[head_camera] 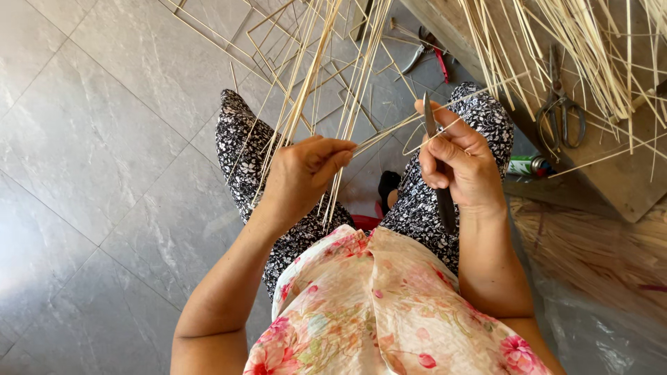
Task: The person sits on the floor and repeatedly picks up thin wooden sticks, using a knife to sharpen one end of each stick. The sharpened sticks are placed into a metal wire rack nearby.
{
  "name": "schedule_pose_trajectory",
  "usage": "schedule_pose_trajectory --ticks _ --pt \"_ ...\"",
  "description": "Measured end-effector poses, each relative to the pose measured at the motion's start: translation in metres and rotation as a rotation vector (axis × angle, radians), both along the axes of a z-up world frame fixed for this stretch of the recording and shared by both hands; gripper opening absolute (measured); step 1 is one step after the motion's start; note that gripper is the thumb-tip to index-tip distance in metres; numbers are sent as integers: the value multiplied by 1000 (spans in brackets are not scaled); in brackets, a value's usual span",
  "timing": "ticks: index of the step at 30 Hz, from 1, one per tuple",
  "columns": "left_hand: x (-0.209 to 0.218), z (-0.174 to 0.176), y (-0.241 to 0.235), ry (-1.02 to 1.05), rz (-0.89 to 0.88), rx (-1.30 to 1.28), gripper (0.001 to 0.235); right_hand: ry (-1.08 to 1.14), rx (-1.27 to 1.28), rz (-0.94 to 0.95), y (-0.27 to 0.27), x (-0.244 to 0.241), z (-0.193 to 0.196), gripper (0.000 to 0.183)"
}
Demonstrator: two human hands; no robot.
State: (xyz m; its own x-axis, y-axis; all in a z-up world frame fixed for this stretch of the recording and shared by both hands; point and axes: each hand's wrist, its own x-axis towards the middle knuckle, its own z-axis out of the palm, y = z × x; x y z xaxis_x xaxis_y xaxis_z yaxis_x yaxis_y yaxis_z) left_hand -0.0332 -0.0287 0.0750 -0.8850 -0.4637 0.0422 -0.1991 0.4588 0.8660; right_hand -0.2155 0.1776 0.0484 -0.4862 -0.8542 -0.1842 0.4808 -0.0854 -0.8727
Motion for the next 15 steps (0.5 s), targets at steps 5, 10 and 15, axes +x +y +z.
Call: schedule_pose_trajectory --ticks 5,10,15 --pt "-3 -23 13 43 29 332 17 11 3 19 -5 9 -5 48" --pt "-4 -23 24 -3 58 345 15 6 104 77 -17 31 -17 42" --pt "0 -20 26 18 49 314 13 39 119 38 -17 28 -18 34"
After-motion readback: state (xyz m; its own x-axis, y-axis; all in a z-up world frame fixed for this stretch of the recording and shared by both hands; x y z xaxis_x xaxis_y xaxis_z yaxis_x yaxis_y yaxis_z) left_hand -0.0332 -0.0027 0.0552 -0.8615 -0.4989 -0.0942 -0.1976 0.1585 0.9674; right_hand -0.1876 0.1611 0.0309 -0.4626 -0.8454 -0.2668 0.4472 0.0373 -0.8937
